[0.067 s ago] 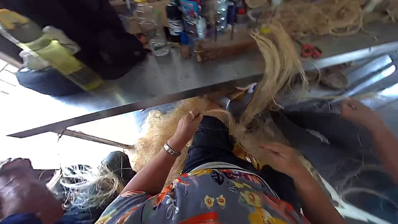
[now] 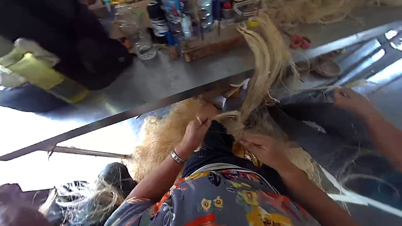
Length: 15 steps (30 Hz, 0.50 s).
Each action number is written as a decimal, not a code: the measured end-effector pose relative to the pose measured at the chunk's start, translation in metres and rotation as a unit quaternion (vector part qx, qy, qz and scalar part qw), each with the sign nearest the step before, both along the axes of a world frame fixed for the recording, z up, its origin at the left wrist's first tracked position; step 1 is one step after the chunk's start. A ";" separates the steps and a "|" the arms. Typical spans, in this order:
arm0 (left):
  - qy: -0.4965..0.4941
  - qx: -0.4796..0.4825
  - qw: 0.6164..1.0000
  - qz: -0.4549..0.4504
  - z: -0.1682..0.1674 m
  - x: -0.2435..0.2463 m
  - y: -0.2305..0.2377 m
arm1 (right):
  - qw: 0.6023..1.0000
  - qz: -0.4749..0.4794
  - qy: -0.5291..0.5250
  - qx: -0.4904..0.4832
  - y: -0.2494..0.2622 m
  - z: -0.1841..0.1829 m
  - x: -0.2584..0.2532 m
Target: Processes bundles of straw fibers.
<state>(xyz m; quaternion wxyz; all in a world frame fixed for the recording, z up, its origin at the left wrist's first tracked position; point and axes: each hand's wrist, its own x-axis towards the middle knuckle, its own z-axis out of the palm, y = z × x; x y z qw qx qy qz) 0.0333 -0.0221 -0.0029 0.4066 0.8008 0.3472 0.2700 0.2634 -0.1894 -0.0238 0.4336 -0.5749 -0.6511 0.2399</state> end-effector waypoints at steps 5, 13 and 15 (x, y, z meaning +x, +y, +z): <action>-0.070 -0.013 0.989 -0.126 -0.024 0.044 -0.031 | 0.942 -0.083 0.325 0.026 0.041 -0.004 -0.040; -0.096 -0.292 0.926 -0.220 -0.037 0.028 -0.025 | 0.837 -0.172 0.513 0.081 0.024 0.007 0.014; -0.061 -0.298 0.932 -0.196 -0.043 0.013 -0.020 | 0.820 -0.200 0.524 0.110 0.016 0.011 0.038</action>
